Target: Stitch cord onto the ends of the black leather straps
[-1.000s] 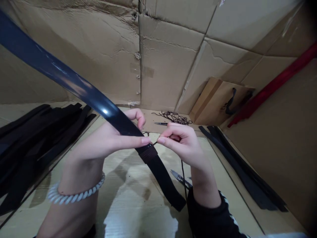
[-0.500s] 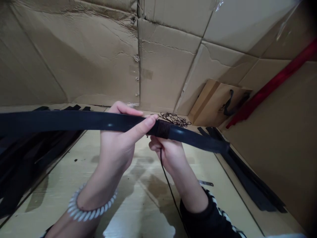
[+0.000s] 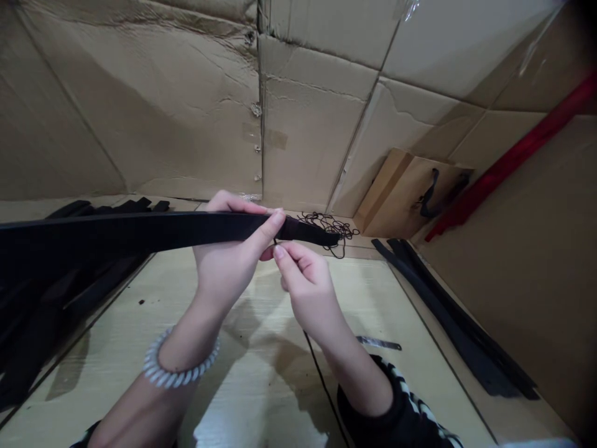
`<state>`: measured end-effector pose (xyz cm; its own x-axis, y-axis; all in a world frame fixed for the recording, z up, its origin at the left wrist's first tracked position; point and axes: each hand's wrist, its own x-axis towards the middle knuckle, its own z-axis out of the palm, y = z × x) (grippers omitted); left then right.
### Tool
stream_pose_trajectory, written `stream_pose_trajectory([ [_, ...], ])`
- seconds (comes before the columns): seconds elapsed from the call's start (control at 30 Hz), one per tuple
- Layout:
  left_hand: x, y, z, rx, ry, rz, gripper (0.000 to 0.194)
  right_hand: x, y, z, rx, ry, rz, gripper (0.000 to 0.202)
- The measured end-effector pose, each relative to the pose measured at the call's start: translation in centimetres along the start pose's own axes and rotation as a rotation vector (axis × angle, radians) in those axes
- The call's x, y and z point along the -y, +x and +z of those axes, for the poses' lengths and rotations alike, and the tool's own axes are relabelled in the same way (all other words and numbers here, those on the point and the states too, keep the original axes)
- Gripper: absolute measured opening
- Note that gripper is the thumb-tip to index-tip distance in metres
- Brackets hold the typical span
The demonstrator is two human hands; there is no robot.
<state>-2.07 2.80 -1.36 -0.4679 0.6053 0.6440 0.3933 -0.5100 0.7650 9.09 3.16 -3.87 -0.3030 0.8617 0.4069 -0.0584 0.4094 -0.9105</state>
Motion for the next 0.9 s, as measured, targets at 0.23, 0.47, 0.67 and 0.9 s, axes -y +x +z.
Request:
stream_pose_trajectory([
  [0.23,0.2,1.2,-1.6,0.239,0.173,0.072,0.021,0.8,0.2,-2.3,0.017,-0.730,-0.393,0.027],
  [0.47,-0.1,1.9,-2.6,0.489,0.060,-0.021,0.022,0.8,0.8,-3.4,0.120,-0.689,-0.463,0.032],
  [0.67,-0.1,1.9,-3.4,0.632,-0.269,-0.262,0.033,0.4,1.1,-3.6,0.244,-0.294,-0.285,0.039],
  [0.9,-0.4,1.0,-1.7,0.549,-0.441,-0.433,0.036,-0.3,1.0,-2.6,0.534,0.197,0.150,0.034],
])
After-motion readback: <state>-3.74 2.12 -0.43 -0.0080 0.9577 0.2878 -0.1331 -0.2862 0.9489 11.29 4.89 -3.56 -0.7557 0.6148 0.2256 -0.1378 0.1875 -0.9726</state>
